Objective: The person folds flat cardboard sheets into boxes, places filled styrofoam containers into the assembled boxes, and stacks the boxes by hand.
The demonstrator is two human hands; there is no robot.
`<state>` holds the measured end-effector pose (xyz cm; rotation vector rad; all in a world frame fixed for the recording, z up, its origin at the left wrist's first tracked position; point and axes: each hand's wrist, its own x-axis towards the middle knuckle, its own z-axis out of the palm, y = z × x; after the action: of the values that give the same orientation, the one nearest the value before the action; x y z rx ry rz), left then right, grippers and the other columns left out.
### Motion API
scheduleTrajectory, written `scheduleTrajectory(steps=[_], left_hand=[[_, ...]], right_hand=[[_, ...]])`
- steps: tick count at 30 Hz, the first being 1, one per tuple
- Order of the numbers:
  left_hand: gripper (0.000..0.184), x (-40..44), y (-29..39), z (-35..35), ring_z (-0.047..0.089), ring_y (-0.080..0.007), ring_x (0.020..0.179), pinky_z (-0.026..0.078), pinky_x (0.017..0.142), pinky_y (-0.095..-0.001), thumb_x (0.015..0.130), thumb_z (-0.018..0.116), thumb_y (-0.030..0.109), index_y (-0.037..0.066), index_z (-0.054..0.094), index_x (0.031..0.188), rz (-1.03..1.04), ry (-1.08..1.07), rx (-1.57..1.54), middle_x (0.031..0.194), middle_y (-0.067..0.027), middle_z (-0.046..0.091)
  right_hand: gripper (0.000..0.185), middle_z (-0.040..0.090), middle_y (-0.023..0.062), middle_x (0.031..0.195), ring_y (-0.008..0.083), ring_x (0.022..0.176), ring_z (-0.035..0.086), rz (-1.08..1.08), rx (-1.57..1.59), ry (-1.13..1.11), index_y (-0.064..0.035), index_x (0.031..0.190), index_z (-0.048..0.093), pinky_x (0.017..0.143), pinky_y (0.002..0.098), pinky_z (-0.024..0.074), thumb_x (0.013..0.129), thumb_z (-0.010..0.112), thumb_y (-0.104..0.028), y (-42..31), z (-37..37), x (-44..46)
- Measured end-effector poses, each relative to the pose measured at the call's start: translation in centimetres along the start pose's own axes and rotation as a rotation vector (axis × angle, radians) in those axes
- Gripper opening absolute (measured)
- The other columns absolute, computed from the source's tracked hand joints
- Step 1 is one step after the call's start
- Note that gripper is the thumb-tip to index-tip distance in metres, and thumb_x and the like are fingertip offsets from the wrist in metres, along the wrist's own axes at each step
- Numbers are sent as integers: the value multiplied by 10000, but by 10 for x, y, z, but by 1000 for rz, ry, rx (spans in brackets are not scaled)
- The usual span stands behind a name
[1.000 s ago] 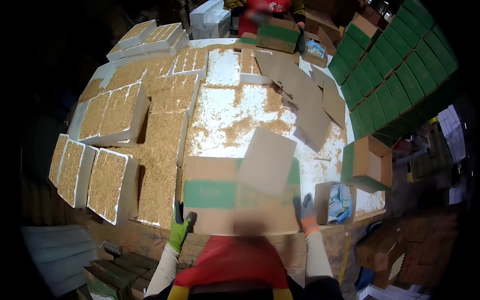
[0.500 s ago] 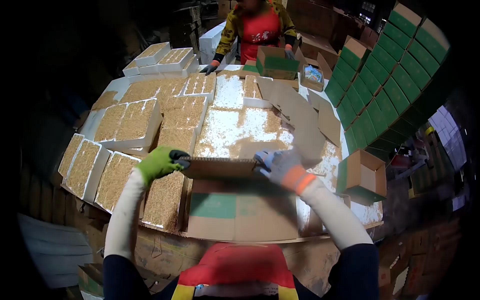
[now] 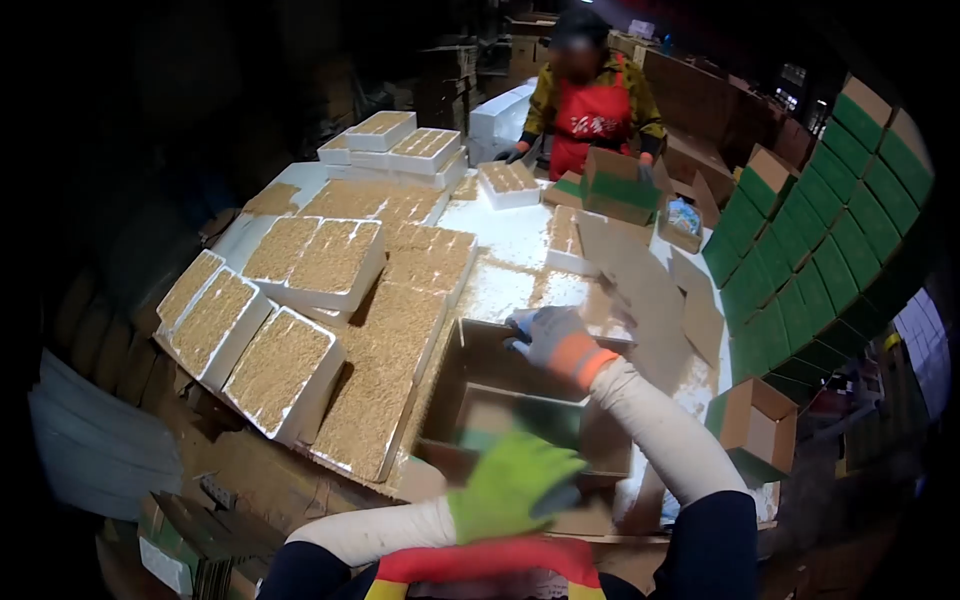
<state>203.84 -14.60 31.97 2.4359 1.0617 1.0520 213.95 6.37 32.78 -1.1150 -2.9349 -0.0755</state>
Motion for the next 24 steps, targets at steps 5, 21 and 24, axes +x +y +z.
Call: scheduleTrajectory(steps=[5,21,24], left_hand=[[556,-30,-47,-82,501,-307,1345,468,1059,-455,942,635,141,29,443,1451,-151,64,-882,1473,-179,483],[436,-31,-129,-7,456,-328,1345,277,1177,-487,899,618,270,105,609,1302,-247,-135,147,1409,-126,547],[468,-24,-124,-19,548,-297,1215,367,1105,-442,912,602,276,107,580,1348,-338,-71,-291,1339,-138,599]], right_hand=[[487,699,135,1055,326,978,671,-13,91,-78,-177,1308,591,844,441,510,950,558,-506,-16,23,14],[783,610,233,1251,347,1113,612,-202,482,-578,-8,1365,540,949,401,498,784,768,-481,-23,-8,-131],[544,736,85,1031,195,941,683,3,930,-780,-84,1204,681,842,336,530,779,831,-389,11,41,-104]])
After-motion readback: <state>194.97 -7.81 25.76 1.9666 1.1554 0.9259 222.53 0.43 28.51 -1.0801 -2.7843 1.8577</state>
